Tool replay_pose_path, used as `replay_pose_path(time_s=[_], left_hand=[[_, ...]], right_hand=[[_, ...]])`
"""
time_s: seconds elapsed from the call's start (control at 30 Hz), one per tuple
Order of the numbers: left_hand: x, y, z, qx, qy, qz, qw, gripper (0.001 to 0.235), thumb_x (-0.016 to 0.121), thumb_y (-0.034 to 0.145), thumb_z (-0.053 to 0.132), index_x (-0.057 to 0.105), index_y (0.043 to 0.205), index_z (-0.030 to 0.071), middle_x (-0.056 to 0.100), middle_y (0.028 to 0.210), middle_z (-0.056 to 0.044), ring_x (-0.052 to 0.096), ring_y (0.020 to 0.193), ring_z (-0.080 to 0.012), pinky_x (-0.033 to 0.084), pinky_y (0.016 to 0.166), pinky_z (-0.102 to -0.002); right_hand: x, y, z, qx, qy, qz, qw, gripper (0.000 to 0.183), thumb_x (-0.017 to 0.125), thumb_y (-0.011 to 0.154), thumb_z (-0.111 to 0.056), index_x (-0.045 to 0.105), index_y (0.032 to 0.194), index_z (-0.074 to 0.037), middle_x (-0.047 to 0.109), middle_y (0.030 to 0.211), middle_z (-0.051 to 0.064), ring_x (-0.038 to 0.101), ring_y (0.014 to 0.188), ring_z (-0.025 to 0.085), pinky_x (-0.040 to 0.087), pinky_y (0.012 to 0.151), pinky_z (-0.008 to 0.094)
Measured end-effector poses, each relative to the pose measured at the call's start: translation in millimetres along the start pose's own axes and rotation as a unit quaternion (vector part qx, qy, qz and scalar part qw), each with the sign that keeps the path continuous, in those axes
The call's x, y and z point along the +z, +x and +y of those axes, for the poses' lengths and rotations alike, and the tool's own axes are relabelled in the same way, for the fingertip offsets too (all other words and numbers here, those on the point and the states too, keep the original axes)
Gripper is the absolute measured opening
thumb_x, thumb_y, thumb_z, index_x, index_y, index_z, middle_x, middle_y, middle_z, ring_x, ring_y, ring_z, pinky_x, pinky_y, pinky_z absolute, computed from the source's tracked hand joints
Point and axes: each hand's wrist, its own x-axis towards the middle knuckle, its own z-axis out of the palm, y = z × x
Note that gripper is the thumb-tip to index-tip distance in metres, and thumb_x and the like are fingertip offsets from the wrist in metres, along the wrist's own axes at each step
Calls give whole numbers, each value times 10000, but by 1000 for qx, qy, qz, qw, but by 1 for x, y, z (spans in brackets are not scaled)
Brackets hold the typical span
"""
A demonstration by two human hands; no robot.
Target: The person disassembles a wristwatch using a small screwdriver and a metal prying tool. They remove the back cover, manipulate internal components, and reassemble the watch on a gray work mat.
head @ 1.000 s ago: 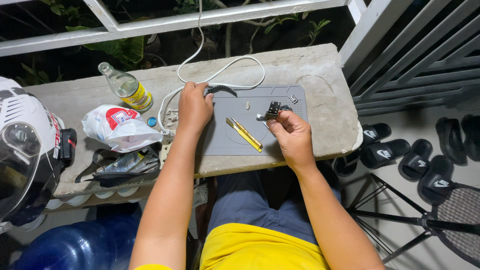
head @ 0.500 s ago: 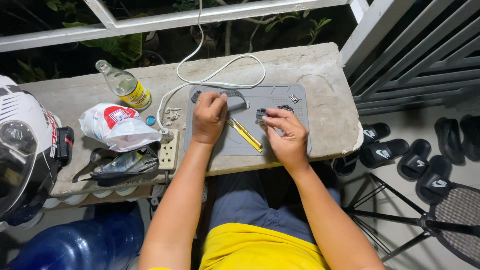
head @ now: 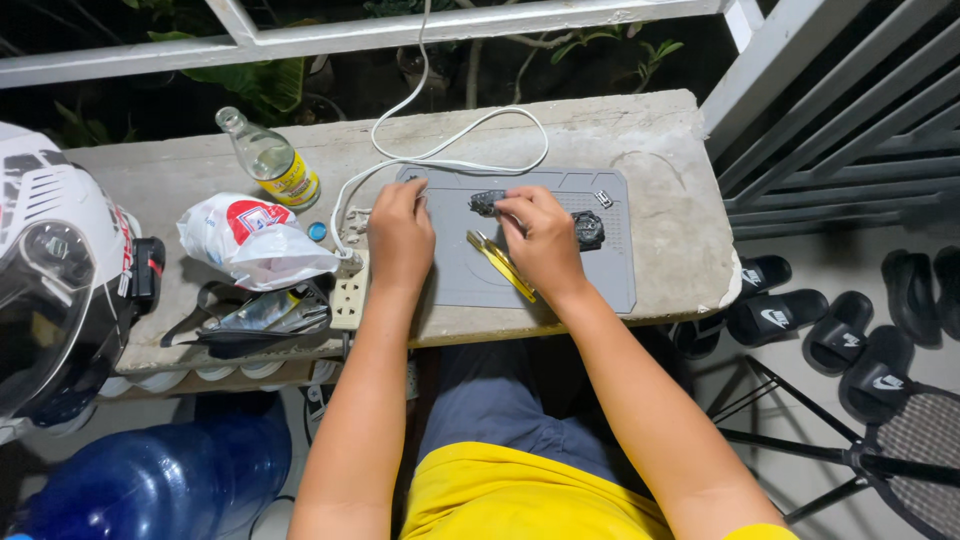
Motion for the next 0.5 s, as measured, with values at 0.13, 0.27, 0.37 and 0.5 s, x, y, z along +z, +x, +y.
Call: replay_pose_path(time_s=[0.13, 0.27, 0.37, 0.5], left_hand=[[7, 15, -15, -22, 69, -67, 995, 403, 677, 842, -90, 665, 1243, -46, 632, 1118, -235, 662, 1045, -455, 530, 946, -518], [24, 17, -43, -11, 108, -90, 990, 393, 712, 836, -78, 678, 1225, -40, 656, 1069, -203, 677, 1030, -422, 492, 995, -486], [27, 20, -50, -20, 120, -74, 990, 349, 785, 800, -1, 709, 1140, 20, 645, 996, -153, 659, 997, -387, 516, 948, -457], [28, 20, -58, 8, 146, -78, 986, 204, 764, 821, 31, 736, 1019, 73, 631, 901, -113, 674, 912, -351, 545, 880, -419]], right_hand=[[2, 2, 1, 15, -54, -76, 995, 286, 718, 925, 1, 741, 1203, -61, 691, 1221, 174, 706, 1114, 367, 590, 962, 447], [-20, -25, -3, 12, -35, -53, 998, 223, 702, 949, -21, 750, 1164, -56, 699, 1155, 170, 708, 1088, 334, 580, 944, 406], [-38, -54, -3, 1, -16, -6, 1000, 209, 751, 915, -37, 772, 1120, -72, 718, 1097, 135, 723, 1019, 321, 605, 852, 396], [-67, -80, -16, 15, 38, 40, 998, 167, 763, 884, 3, 796, 1033, -67, 741, 1021, 130, 755, 847, 286, 632, 695, 324]])
